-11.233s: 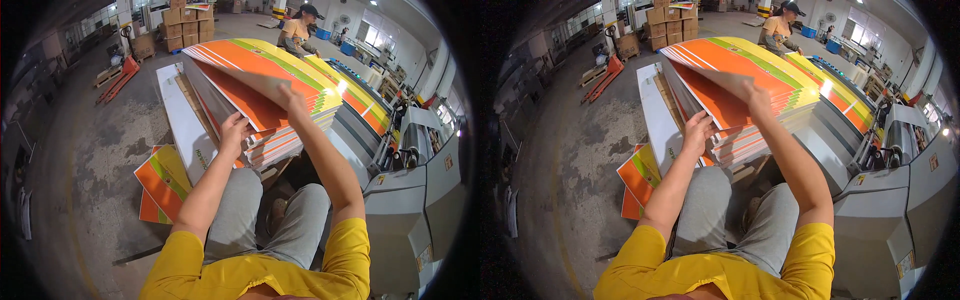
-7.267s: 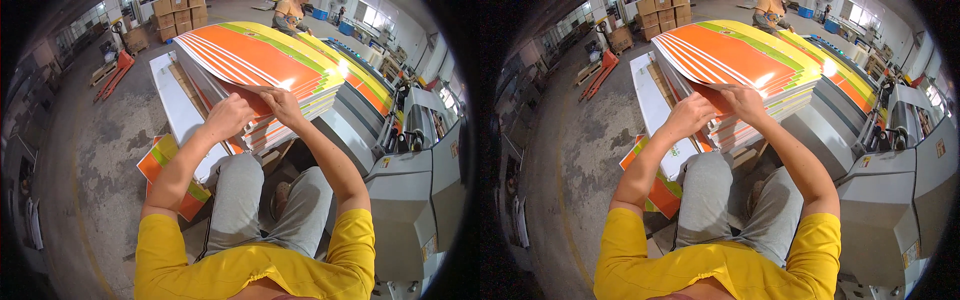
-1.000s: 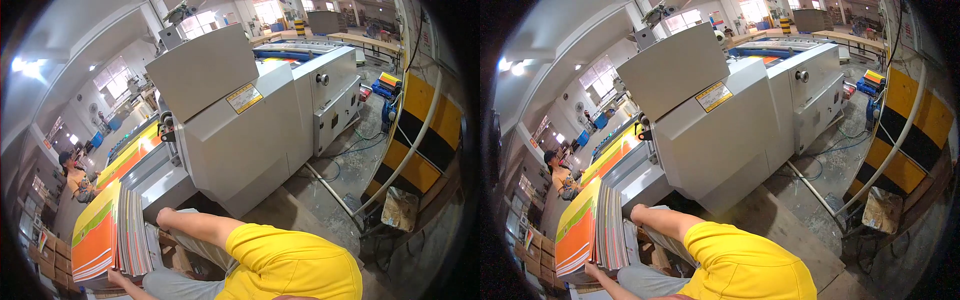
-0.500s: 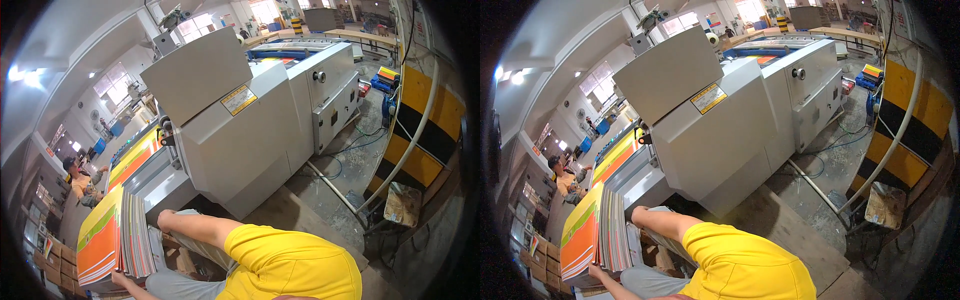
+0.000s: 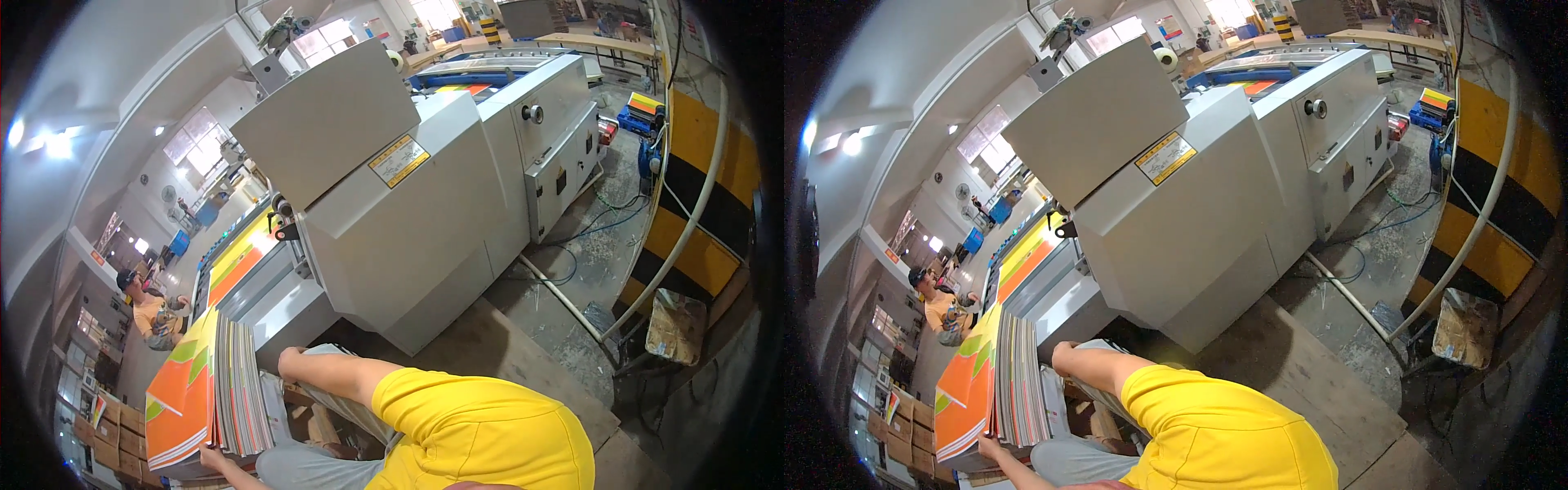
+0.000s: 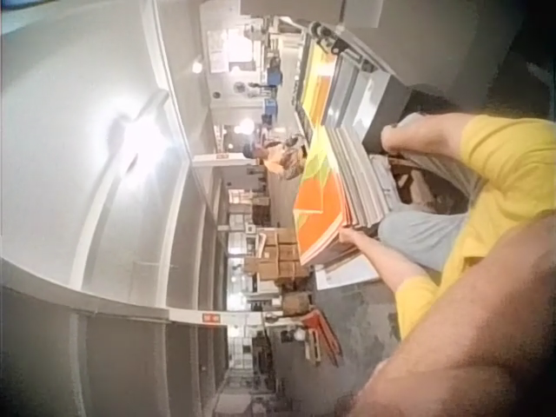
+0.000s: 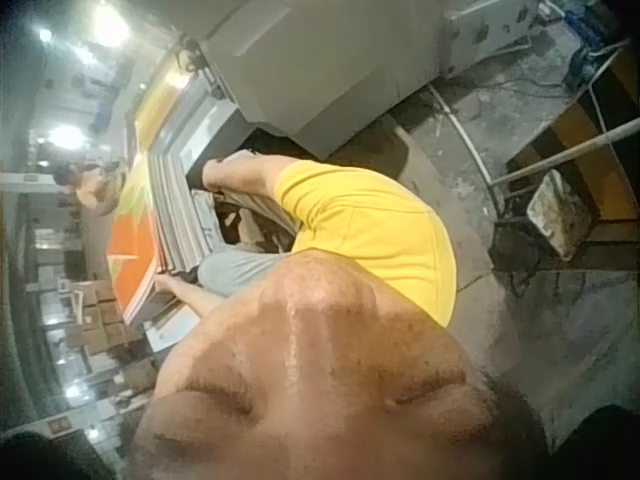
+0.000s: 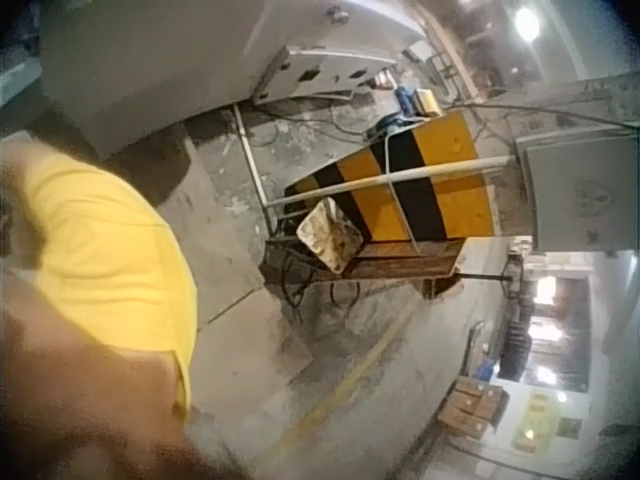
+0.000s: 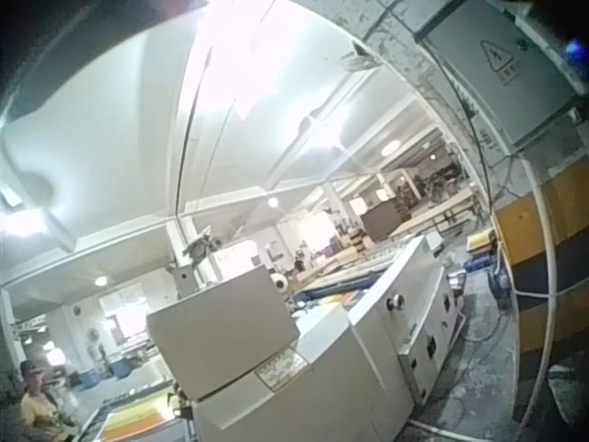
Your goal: The person is flipping through and stacking colorful printed paper sheets.
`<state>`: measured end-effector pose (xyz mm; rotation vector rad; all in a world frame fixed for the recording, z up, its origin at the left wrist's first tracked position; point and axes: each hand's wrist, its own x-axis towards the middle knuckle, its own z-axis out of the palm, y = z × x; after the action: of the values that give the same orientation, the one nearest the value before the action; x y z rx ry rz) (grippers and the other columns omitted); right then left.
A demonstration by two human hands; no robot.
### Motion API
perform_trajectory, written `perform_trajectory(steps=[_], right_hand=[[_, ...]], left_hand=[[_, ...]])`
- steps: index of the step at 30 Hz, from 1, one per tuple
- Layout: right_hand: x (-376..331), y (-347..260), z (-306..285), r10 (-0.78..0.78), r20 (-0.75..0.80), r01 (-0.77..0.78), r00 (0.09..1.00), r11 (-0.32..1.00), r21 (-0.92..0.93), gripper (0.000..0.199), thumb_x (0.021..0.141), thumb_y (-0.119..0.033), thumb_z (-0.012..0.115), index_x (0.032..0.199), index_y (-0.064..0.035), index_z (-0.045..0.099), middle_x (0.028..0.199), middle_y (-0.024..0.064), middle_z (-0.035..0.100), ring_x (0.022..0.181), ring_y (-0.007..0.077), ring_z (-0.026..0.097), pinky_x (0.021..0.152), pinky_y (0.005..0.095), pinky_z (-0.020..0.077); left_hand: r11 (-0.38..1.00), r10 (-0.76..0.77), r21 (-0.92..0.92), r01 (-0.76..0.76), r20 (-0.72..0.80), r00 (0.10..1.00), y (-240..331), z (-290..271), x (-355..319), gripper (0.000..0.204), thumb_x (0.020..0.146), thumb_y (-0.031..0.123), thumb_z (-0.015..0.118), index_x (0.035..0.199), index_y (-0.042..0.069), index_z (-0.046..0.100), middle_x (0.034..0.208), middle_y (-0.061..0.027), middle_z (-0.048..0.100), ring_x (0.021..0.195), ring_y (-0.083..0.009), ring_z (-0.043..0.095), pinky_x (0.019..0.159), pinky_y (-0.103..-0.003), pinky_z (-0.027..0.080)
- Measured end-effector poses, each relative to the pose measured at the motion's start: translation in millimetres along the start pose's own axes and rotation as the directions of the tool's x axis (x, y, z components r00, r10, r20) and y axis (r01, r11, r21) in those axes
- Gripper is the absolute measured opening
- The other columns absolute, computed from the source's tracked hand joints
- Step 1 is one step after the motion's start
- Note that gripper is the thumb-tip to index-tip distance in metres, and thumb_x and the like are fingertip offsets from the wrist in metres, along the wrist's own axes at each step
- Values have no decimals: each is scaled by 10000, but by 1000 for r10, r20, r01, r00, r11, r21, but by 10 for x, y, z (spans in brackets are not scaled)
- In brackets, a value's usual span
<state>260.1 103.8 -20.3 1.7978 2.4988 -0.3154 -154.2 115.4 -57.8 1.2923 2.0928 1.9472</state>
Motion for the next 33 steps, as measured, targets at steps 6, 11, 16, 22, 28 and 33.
perform_trajectory(steps=[6, 11, 16, 22, 28, 33], right_hand=[[67, 37, 193, 1, 66, -1, 998, 1000, 4, 394, 734, -264, 639, 1112, -153, 627, 1161, 74, 583, 1064, 289, 553, 811, 546, 479], [104, -5, 267, -7, 108, 7, 994, 1000, -7, 404, 726, -270, 652, 1112, -153, 627, 1159, 74, 583, 1064, 289, 553, 810, 549, 477], [65, -35, 213, 5, 103, -2, 995, 999, -32, 455, 672, -284, 710, 1100, -150, 633, 1146, 71, 588, 1033, 290, 567, 797, 554, 479], [92, -365, 307, -19, 130, 32, 991, 995, -94, 430, 709, -326, 660, 1102, -154, 626, 1122, 79, 593, 987, 311, 579, 769, 560, 486], [289, -785, 597, -38, 213, 70, 976, 987, -146, 407, 748, -356, 602, 1099, -153, 624, 1113, 89, 592, 974, 330, 572, 758, 573, 479], [248, -1283, 423, -101, 281, 180, 954, 945, -272, 409, 715, -322, 629, 1077, -134, 636, 1066, 97, 609, 949, 342, 578, 737, 581, 483]], left_hand=[[881, -332, -348, 319, 24, 943, 761, -73, -568, 168, 710, 131, 612, 698, -30, 567, 607, -107, 573, 550, -212, 565, 508, -348, 460], [858, -345, -413, 305, -23, 938, 854, -92, -624, 245, 733, 160, 561, 655, -71, 544, 608, -99, 518, 537, -199, 519, 478, -307, 442], [852, -334, -430, 298, -9, 942, 920, -89, -680, 235, 742, 160, 555, 681, -67, 555, 621, -106, 530, 553, -207, 532, 487, -305, 444], [927, -245, -297, 230, -15, 969, 1002, -161, -785, 228, 750, 150, 532, 693, -68, 562, 643, -114, 542, 574, -211, 545, 486, -312, 449], [929, -257, -268, 256, 29, 966, 748, -239, -668, 226, 705, 150, 571, 665, -71, 546, 640, -109, 521, 580, -187, 518, 509, -323, 479], [958, 235, 180, -222, -54, 971, 236, -755, -127, 193, 678, -15, 679, 852, 17, 599, 721, -88, 618, 618, -181, 540, 569, -342, 488]])
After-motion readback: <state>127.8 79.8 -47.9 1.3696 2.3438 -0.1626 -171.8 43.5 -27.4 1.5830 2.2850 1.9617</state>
